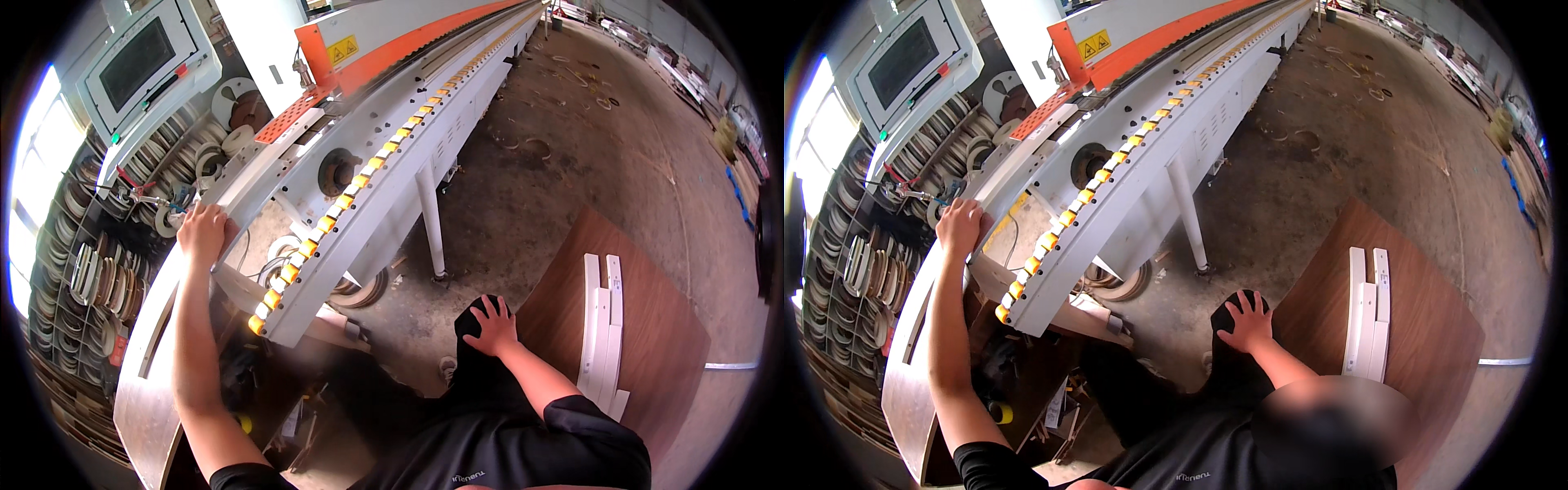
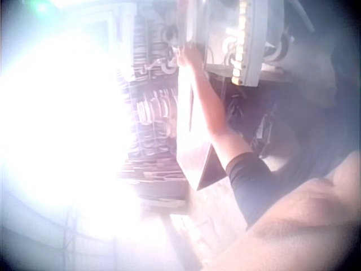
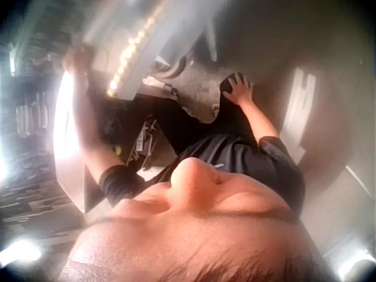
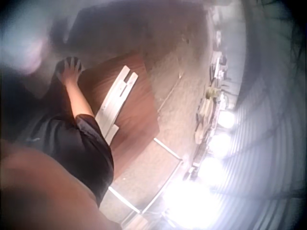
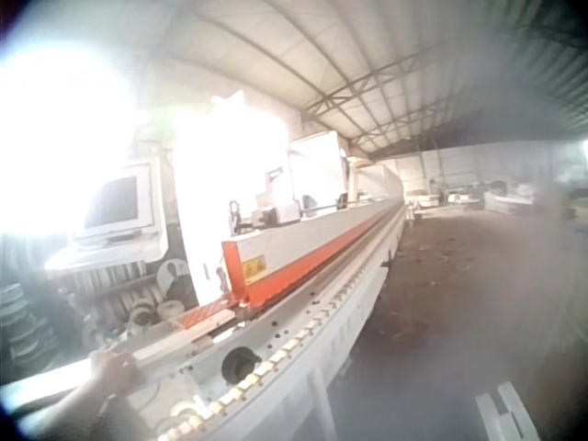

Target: The person repeatedly picks up long white rectangular panels from a stack on the floor and places them onto a roller conveyor belt. The person handles the panels one at a time, feeding them into the machine's intake area.

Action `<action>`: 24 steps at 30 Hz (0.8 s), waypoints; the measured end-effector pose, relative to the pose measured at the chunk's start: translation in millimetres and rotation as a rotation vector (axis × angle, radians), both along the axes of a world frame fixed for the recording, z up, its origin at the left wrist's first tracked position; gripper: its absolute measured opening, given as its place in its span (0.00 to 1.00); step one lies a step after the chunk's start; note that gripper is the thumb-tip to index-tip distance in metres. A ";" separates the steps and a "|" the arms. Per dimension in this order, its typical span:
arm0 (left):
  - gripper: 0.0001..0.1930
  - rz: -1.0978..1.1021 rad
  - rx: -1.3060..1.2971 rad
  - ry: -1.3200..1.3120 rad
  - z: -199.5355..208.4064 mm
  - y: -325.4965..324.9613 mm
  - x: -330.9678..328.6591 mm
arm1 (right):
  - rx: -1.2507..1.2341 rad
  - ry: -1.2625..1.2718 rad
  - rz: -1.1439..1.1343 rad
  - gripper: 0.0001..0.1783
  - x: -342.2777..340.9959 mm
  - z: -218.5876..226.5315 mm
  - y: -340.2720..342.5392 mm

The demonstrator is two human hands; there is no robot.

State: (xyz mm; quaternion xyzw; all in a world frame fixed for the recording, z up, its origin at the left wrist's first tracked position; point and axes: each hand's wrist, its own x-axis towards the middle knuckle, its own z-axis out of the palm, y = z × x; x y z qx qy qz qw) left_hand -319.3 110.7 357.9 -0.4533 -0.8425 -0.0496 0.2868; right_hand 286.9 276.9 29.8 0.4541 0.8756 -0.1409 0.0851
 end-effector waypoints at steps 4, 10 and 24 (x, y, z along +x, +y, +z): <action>0.13 0.003 0.082 -0.034 -8.5 1.4 8.0 | -0.021 -0.062 -0.011 0.48 -12.5 -12.0 22.2; 0.17 -0.008 0.069 -0.098 -1.0 -10.5 -1.7 | -0.049 -0.041 -0.038 0.46 -27.0 -5.7 32.5; 0.14 0.034 0.058 -0.076 -1.6 -15.4 0.2 | -0.025 0.084 -0.073 0.38 -21.8 -24.3 35.8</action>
